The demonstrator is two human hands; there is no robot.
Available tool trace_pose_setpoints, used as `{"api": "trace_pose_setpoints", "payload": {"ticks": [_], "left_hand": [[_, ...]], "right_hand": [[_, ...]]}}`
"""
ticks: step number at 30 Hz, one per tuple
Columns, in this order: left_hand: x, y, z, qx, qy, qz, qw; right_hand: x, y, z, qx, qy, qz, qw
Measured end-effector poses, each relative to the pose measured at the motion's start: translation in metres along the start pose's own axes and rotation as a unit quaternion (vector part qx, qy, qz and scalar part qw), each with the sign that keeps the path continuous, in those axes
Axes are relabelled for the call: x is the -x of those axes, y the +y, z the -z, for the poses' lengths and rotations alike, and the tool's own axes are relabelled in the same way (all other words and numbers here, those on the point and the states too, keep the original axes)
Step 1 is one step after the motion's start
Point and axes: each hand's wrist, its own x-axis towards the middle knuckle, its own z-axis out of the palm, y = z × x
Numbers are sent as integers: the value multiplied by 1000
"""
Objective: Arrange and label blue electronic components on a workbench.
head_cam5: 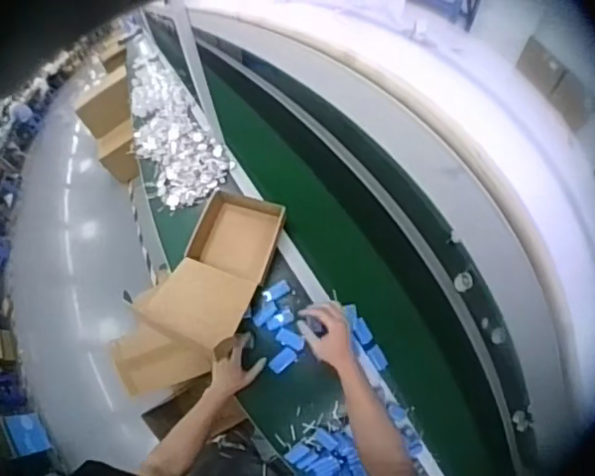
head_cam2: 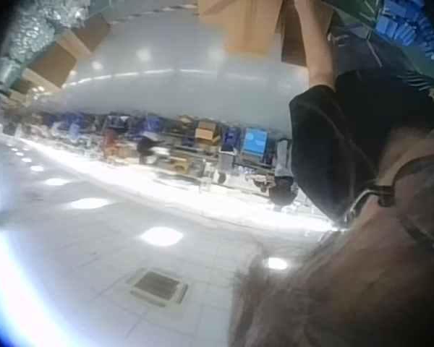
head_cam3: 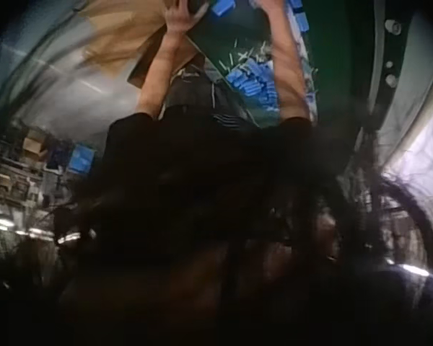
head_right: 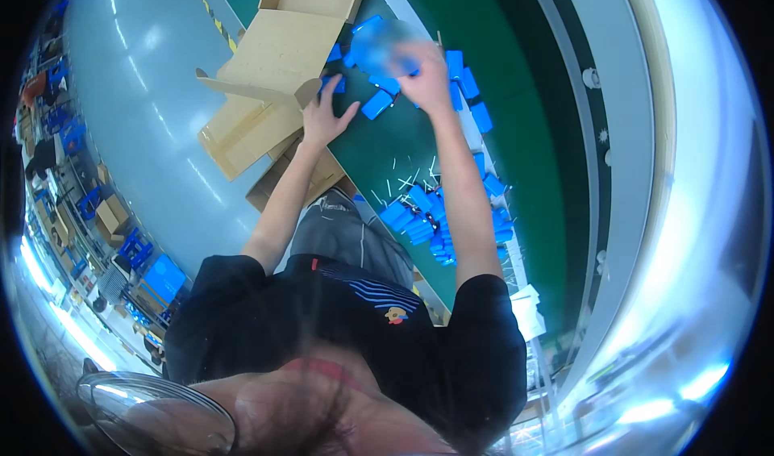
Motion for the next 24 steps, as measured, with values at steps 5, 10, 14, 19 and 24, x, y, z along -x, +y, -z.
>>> {"api": "trace_pose_setpoints", "payload": {"ticks": [5, 10, 14, 19, 24], "left_hand": [[1, -11, 14, 48, -94, 108, 989], [16, 4, -1, -1, 25, 9, 1000], [-18, 68, -11, 15, 66, -145, 987], [-149, 98, -68, 74, -30, -214, 974], [-172, 87, -108, -175, -142, -280, 933]], "right_hand": [[66, 73, 64, 231, 148, -66, 959], [42, 41, 17, 251, 71, -110, 959], [46, 44, 18, 176, 96, -131, 971], [66, -15, 12, -87, -23, -154, 984], [109, -9, 23, 148, 132, -151, 968]]}}
